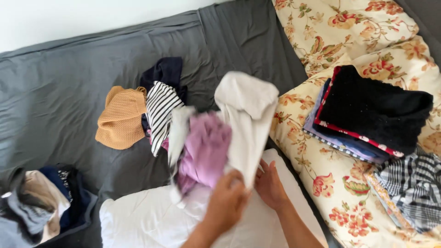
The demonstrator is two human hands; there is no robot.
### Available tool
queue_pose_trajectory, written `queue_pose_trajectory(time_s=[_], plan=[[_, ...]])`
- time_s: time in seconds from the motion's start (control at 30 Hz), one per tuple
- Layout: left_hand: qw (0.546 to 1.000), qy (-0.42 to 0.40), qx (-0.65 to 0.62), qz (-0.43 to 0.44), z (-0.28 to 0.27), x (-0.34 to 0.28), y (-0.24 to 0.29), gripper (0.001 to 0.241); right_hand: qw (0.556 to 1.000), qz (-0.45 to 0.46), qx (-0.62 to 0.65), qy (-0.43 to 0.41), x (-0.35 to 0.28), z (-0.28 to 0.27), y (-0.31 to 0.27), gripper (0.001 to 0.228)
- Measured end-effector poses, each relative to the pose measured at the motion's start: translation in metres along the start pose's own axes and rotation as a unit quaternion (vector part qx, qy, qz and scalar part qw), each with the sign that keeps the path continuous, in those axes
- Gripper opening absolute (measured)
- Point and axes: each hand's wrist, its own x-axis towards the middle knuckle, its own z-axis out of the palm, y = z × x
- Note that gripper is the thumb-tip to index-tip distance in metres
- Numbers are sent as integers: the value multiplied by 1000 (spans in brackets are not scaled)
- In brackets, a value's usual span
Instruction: The person folds various clothing items, including a white top, grey shorts, beige pants, and dark grey pants, on a bed. They smooth each item and place the folded pieces into a neat stack on the bed.
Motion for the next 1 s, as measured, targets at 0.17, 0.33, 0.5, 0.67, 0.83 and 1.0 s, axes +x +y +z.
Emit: queue_pose_trajectory(time_s=[0.17, 0.33, 0.5, 0.67, 0.83, 1.0], plan=[[987, -93, -121, -40, 34, -73, 43, 24, 1000, -2, 28, 11, -73, 14, -30, 74], [997, -74, -22, 24, 10, -82, 76, 40, 998, -16, 57, 37, -150, -12, -11, 76], [986, -55, 110, 114, -15, -117, 104, 67, 991, -35, 101, 85, -230, -58, 60, 78], [920, -217, 265, -189, -28, -189, -9, 95, 979, -61, 139, 135, -309, -85, 132, 80], [979, -8, 182, -94, -75, -175, -57, 52, 957, -79, 202, 193, -372, -77, 226, 82], [956, 152, 227, 108, -132, -163, 21, 58, 935, -99, 243, 237, -404, -44, 252, 85]])
